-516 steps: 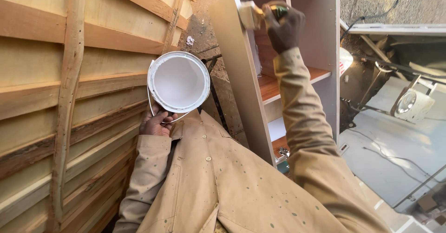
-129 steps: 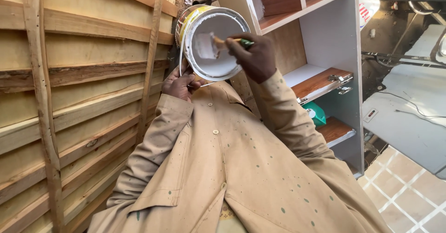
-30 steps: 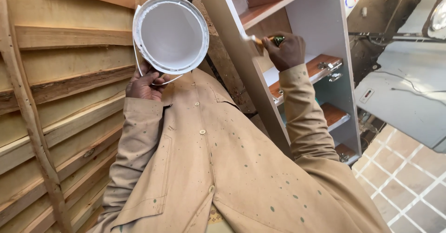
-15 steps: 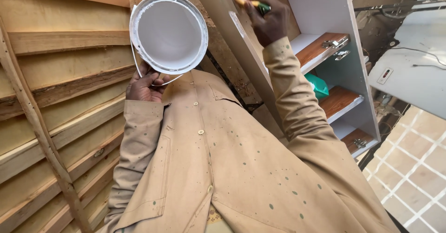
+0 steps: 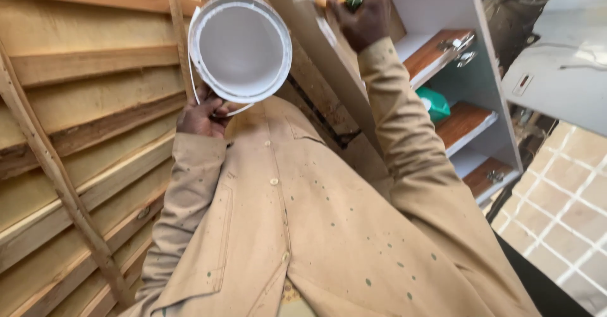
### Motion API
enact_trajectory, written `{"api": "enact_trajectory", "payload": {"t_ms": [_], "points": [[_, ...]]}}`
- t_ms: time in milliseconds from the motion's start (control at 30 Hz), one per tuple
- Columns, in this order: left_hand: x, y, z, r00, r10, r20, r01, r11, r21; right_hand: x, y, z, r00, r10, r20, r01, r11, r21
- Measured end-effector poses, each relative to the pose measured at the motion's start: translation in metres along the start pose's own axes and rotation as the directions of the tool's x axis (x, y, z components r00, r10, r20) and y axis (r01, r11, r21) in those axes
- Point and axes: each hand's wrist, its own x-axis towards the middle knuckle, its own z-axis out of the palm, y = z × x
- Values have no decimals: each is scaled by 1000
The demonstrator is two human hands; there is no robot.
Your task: Painting the edges and surfaces of a wooden cabinet with white paint using a brush.
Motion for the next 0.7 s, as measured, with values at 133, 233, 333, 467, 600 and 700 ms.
{"api": "enact_trajectory", "payload": {"t_ms": [133,233,333,467,600,700], "points": [[-1,11,4,992,-8,-124,1,998,-58,-2,-14,4,984,171,-57,-128,884,450],[-4,17,5,982,-41,-183,48,998,31,-41,-10,-8,891,448,-73,-344,771,536],[10,20,0,987,-49,-155,46,999,-25,-58,-7,-19,804,581,-129,-463,747,477],[18,25,-8,964,-86,-253,91,996,9,-71,-4,-9,802,548,-238,-361,762,538],[29,29,-16,980,-69,-188,76,997,33,-66,-9,-1,854,476,-213,-402,861,311],[12,36,-1,982,-66,-179,82,993,85,-76,-24,-14,823,466,-325,-403,882,244]]}}
